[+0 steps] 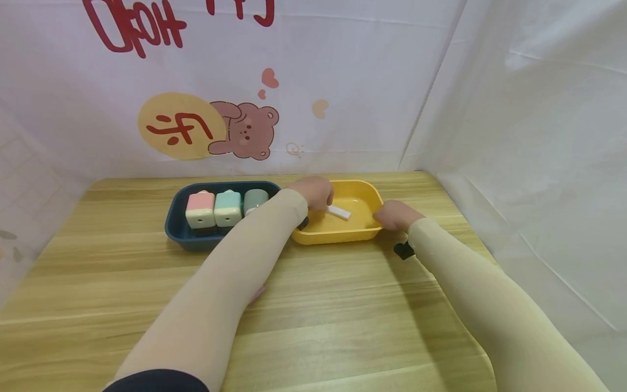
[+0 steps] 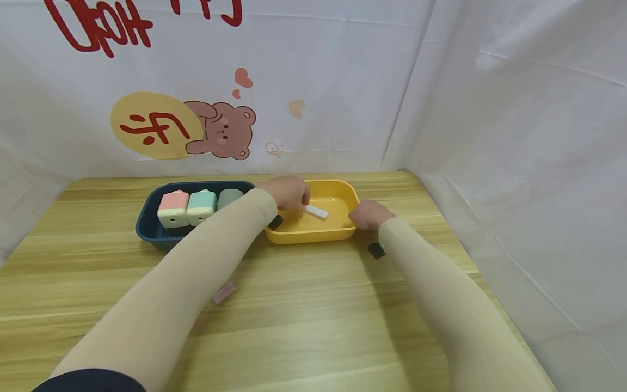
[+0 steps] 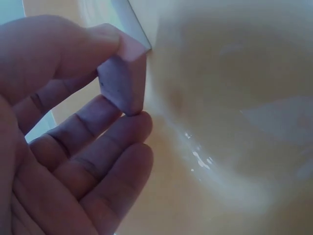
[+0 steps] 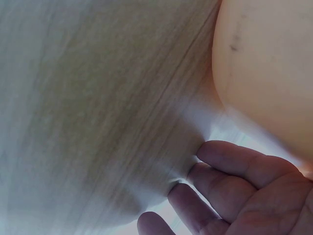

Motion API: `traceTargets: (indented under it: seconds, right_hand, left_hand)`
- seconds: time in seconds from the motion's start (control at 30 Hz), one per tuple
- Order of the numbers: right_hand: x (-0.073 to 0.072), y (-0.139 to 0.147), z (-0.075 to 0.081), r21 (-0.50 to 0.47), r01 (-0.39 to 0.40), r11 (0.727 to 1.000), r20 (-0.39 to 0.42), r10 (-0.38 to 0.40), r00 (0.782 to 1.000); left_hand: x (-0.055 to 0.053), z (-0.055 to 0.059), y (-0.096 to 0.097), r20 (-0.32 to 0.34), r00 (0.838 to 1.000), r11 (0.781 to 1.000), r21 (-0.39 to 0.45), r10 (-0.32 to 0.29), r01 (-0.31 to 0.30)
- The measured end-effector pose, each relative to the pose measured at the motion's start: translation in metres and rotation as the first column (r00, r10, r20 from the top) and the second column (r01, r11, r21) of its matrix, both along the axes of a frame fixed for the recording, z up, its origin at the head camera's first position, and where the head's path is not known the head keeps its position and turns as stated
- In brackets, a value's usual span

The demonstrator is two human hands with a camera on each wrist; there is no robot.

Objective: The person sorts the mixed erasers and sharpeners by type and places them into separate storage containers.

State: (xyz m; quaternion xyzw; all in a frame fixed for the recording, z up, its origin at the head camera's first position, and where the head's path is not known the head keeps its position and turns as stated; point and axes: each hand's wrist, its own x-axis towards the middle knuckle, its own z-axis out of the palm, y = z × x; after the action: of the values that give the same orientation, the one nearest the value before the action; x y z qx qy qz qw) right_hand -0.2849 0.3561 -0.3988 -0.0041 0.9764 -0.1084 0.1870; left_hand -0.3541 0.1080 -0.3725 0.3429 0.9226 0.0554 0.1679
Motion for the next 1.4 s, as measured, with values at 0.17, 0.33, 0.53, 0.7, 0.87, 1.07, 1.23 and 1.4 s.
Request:
traceTargets:
  seconds: [0.17, 0.33, 0.53, 0.7, 0.87, 1.07, 1.23, 1.4]
  right_hand:
    - [0.0003, -0.0001, 0.0003, 0.002, 0.001, 1.0, 0.001, -0.001, 1.0]
    - [0.0009, -0.001, 0.001, 0.002, 0.001, 1.0, 0.004, -0.001, 1.0]
    - [0.0004, -0.0001, -0.0006, 0.008, -0.006, 1.0, -0.002, 0.006, 1.0]
    - [-0.0016, 0.0014, -0.0041, 0.024, -0.029, 0.999, -0.014, 0.029, 0.999]
    - [-0.0032, 0.0033, -0.0073, 0.012, -0.021, 1.0, -0.017, 0.022, 1.0]
    - [-0.0028, 0.0031, -0.0069, 0.004, -0.016, 1.0, -0.014, 0.016, 1.0]
    - [-0.0008, 0.0014, -0.0038, -0.001, -0.01, 1.0, -0.005, 0.01, 1.0]
    - [0.0007, 0.0003, -0.0021, -0.01, 0.014, 1.0, 0.006, -0.014, 1.0]
  left_hand:
    - [-0.001, -0.0022, 0.0002, 0.011, 1.0, 1.0, -0.011, 0.013, -0.013]
    - [-0.0015, -0.0037, -0.0007, 0.003, 1.0, 1.0, -0.011, 0.016, -0.016]
    - [0.0025, -0.0023, -0.0024, 0.005, 1.0, 1.0, -0.017, 0.014, -0.014]
    - [0.0056, -0.0014, -0.0036, 0.015, 1.0, 1.0, -0.017, 0.014, -0.014]
    - [0.0075, -0.0008, -0.0045, 0.024, 1.0, 1.0, -0.021, -0.001, 0.002]
    - [0.0074, -0.0025, -0.0044, 0.034, 0.999, 1.0, -0.021, -0.003, 0.003]
    - [0.0059, -0.0048, -0.0031, 0.03, 1.0, 0.999, -0.033, 0.006, -0.005]
    - [0.0057, -0.0058, -0.0027, 0.022, 1.0, 0.999, -0.038, 0.009, -0.008]
